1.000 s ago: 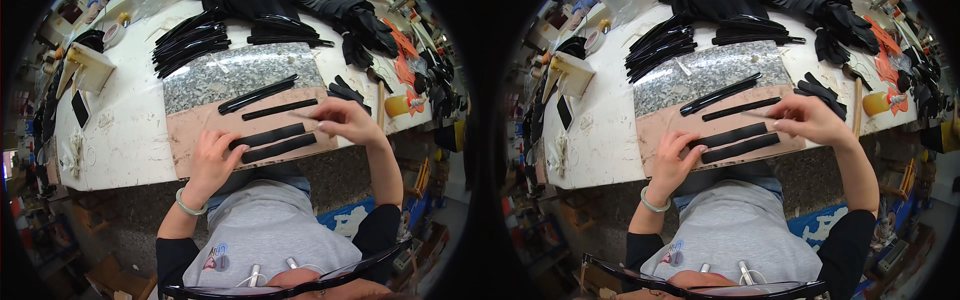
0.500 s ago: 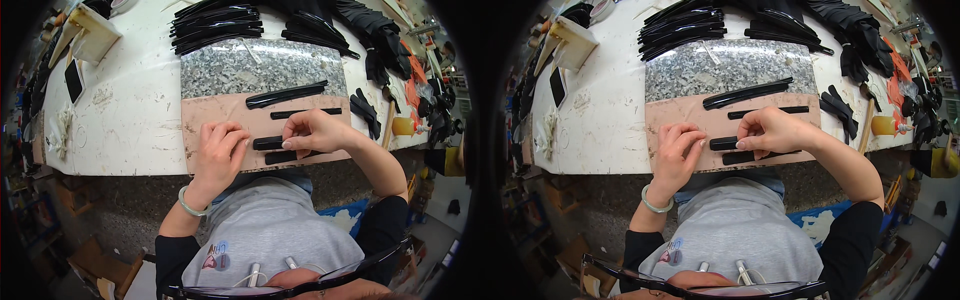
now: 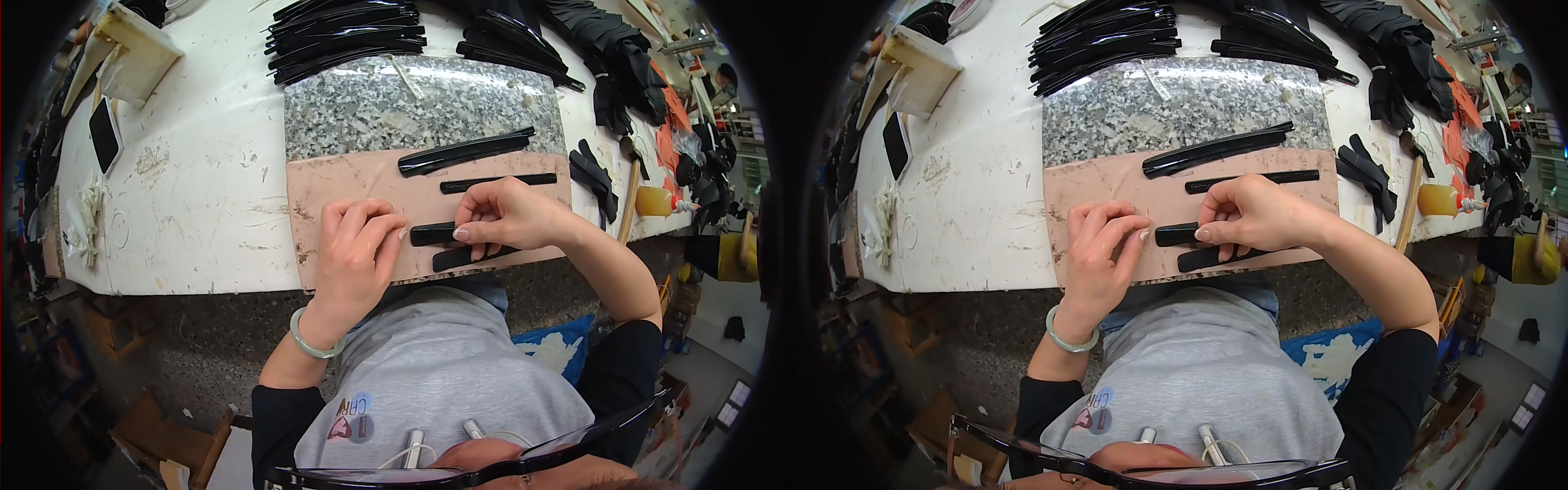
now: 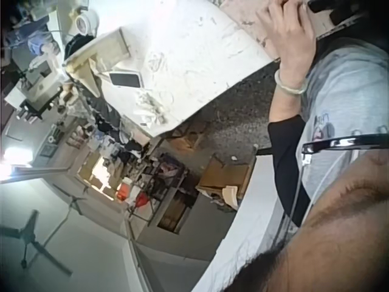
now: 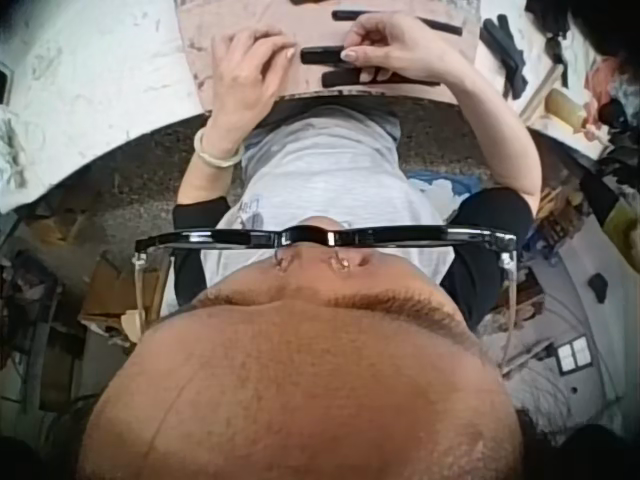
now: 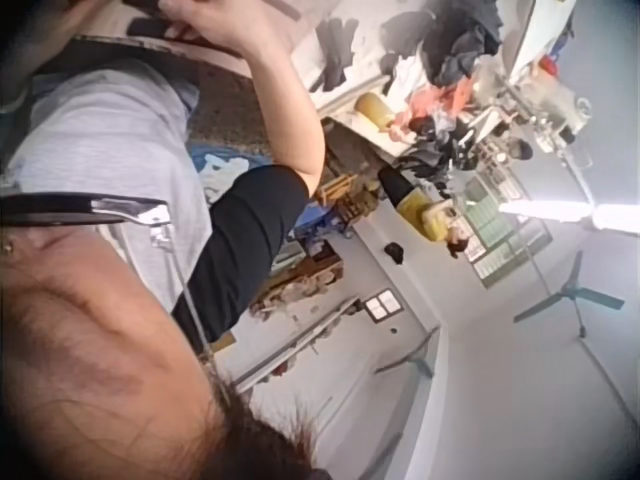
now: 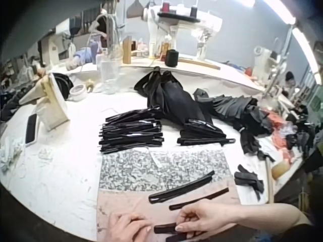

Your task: The person applies glue onto black straps using a glue bottle and joins pieces together by hand. They then sort and bundle straps together before applying glue along additional straps and laying them onto a board.

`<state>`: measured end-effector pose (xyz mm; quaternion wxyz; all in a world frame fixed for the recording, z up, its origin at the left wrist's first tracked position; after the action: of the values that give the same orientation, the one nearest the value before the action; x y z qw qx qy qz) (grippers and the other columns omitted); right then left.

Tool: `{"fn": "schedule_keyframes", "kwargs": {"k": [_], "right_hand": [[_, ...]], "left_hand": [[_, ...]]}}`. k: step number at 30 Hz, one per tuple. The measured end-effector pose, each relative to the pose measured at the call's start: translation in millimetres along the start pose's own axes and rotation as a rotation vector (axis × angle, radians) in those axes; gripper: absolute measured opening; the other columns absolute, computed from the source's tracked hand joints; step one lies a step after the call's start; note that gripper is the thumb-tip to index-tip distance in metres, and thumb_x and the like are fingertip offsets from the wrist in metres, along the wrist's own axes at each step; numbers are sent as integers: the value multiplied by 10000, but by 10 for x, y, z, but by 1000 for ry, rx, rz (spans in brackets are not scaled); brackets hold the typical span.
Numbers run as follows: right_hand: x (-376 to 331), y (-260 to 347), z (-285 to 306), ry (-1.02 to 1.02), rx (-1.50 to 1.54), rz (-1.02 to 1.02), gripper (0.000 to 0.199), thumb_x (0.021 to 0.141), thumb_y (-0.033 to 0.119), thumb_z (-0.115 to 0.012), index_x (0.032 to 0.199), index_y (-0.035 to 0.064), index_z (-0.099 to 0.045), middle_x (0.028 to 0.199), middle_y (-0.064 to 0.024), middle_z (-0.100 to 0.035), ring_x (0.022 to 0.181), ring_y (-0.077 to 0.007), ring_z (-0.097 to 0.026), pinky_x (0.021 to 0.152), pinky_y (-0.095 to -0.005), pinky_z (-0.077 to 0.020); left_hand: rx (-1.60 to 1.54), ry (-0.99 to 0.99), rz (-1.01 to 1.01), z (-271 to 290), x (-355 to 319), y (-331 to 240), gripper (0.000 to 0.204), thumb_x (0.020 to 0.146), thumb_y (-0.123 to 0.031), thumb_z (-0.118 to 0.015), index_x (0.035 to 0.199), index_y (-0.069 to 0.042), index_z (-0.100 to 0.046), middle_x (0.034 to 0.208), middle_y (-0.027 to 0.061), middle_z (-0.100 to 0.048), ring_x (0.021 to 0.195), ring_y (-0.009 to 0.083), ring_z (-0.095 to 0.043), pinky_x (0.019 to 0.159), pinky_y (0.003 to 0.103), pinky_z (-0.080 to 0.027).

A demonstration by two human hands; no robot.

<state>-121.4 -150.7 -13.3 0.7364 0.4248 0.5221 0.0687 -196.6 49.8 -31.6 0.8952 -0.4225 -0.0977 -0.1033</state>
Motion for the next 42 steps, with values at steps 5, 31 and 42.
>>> {"fn": "schedule_keyframes", "kwargs": {"k": [5,31,42], "right_hand": [[4,15,1,-1,-24,-14,161,884,139,-647,924,-13,-607,784,-40,-640,676,-102,-655,567,-226,-516],[-478,-362,580,-177,-155,-127,137,827,108,-698,845,-7,-625,659,-24,-636,564,-90,-638,517,-212,-490],[-519,-264,599,-290,-423,-154,299,752,208,-761,842,2,-565,617,-98,-630,506,-178,-635,515,-288,-479]], "left_hand": [[19,-9,3,-12,4,-8,133,761,-28,-696,887,-57,-670,958,54,-614,954,259,-484,827,345,-405],[225,301,-314,-223,162,-387,454,682,-9,-619,1094,-192,-668,910,-53,-594,840,179,-489,715,327,-323],[442,441,-466,-346,267,-521,522,715,-44,-563,1208,-205,-624,820,-5,-482,798,180,-466,671,346,-289]]}}
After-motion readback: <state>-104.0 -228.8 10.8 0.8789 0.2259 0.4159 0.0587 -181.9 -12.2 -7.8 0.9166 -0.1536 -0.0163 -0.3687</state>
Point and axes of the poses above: each hand's wrist, its own x-axis towards the middle knuckle, its own z-axis out of the back of the hand, y = z × x, the point moved 3 cm from there along x, towards the middle knuckle
